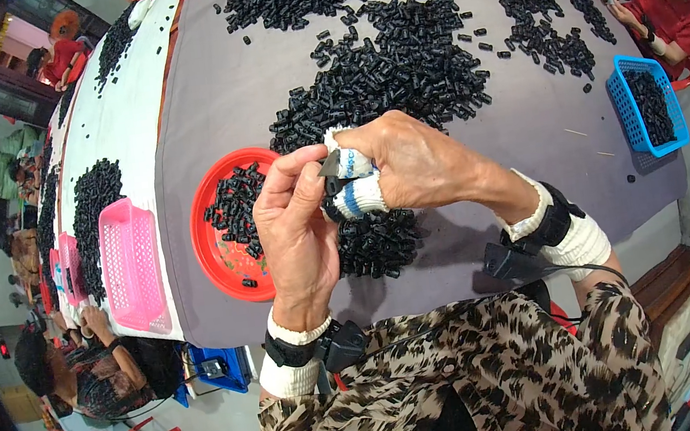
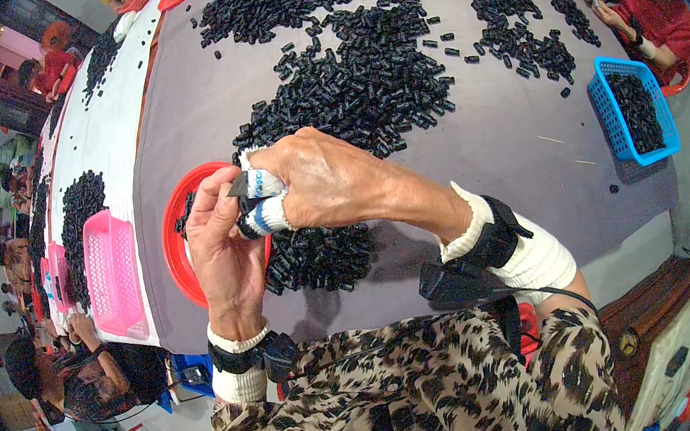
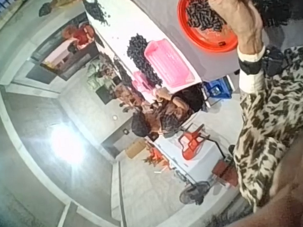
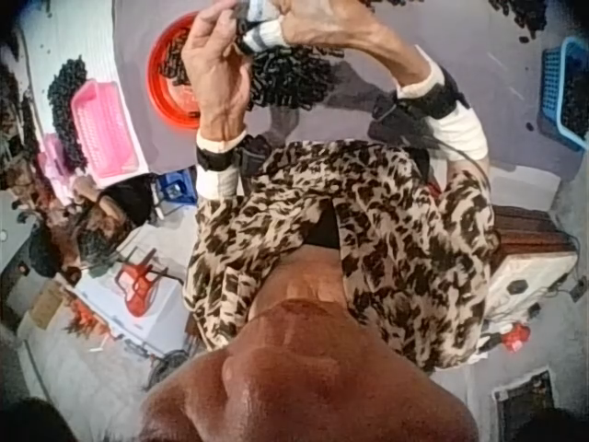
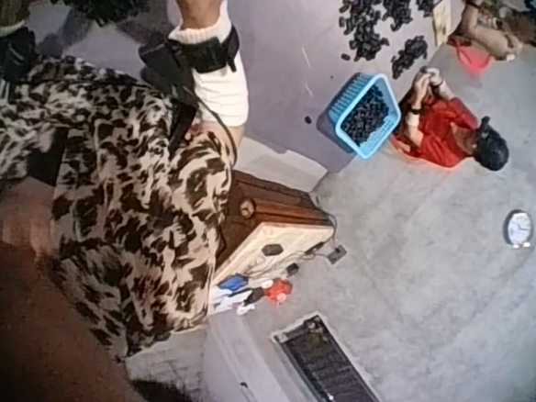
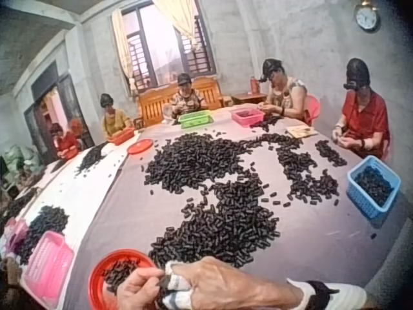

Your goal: Sorting and inspecting small black plastic components for shoe manufacturing at a workspace table.

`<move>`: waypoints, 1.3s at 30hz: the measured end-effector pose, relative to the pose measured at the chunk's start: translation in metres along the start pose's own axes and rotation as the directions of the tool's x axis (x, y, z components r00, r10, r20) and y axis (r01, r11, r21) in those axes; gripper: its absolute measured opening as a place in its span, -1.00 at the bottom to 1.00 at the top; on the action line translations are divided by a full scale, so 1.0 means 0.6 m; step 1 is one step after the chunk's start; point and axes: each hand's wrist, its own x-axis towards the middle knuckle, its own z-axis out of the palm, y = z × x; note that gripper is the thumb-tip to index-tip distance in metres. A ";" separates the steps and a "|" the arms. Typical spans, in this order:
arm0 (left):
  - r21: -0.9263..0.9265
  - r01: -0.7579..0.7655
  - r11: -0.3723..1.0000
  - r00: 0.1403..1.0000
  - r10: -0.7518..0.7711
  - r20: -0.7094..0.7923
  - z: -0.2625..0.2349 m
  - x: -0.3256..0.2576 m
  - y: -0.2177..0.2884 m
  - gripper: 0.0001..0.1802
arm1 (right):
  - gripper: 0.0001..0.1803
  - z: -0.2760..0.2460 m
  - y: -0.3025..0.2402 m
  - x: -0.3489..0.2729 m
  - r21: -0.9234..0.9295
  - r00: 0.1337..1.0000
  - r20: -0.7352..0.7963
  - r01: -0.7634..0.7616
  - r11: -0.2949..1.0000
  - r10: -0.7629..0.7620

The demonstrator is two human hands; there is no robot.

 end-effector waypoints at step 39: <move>-0.071 0.063 0.995 0.996 -0.058 0.070 -0.012 0.000 -0.006 -0.73 | -0.60 -0.005 -0.007 0.002 -0.030 0.997 0.020 -0.068 0.997 0.069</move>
